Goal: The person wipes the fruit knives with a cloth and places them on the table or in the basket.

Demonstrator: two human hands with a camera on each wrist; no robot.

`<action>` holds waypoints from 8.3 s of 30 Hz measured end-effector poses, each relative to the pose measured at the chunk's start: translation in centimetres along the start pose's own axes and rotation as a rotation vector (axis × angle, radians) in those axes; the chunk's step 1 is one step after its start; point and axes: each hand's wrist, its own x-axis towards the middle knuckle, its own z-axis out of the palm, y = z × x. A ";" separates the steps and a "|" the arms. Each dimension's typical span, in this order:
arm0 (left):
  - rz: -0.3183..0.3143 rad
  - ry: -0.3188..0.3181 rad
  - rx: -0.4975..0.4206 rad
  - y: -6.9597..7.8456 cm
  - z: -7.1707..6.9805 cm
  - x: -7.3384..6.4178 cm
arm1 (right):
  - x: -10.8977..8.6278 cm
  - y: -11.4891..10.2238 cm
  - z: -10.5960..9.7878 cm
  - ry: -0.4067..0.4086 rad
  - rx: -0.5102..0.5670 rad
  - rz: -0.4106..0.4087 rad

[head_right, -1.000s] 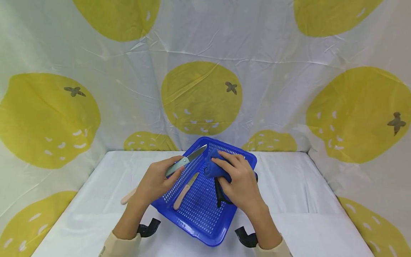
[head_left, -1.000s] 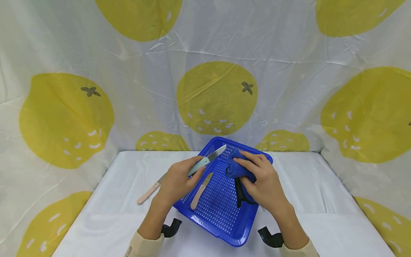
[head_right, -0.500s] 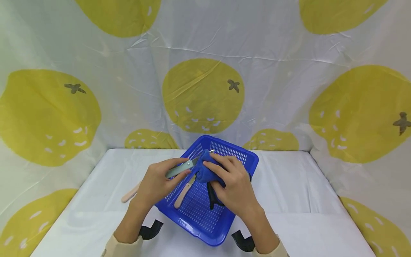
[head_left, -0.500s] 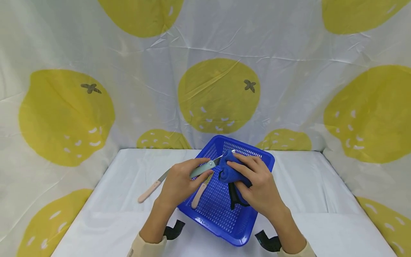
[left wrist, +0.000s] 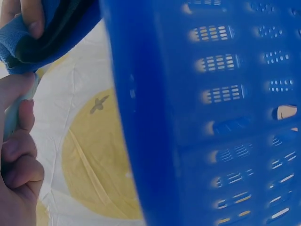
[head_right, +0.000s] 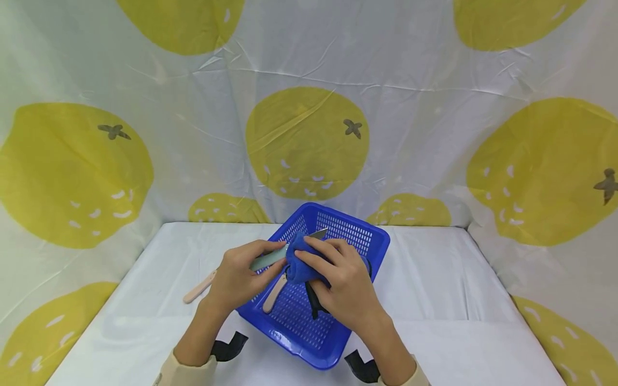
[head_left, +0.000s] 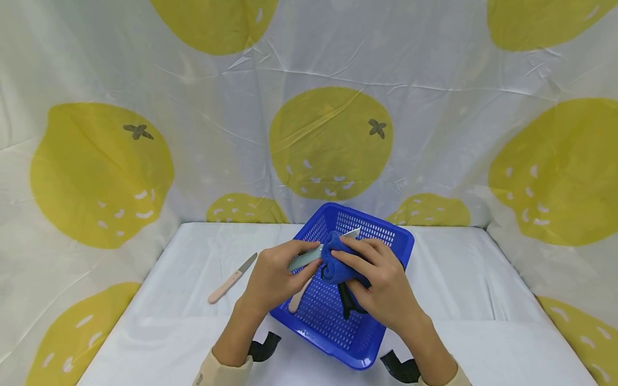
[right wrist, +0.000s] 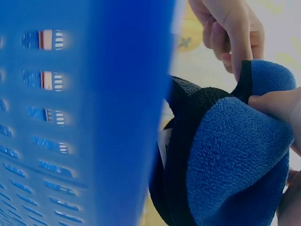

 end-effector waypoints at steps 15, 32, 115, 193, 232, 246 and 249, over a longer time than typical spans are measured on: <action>0.040 -0.007 -0.058 0.1 -0.3 0.1 | 0.3 -0.2 0.4 0.040 -0.045 0.023; -0.015 -0.033 -0.078 0.6 -0.9 0.1 | 0.0 1.8 -0.8 0.083 -0.090 0.136; -0.049 -0.085 -0.104 0.5 -1.2 0.3 | 0.0 2.5 -1.7 0.140 -0.160 0.159; -0.001 -0.098 -0.032 0.1 -1.3 0.1 | -0.1 2.2 -0.4 0.107 -0.124 0.190; -0.024 -0.092 -0.031 0.2 -0.6 0.1 | 0.2 -1.5 0.3 -0.006 -0.036 0.112; 0.003 -0.087 -0.046 0.3 -0.7 0.1 | 0.2 -1.4 0.3 -0.015 -0.098 0.109; 0.011 -0.083 -0.054 0.3 -0.7 0.1 | 0.2 -1.3 0.3 -0.009 -0.106 0.107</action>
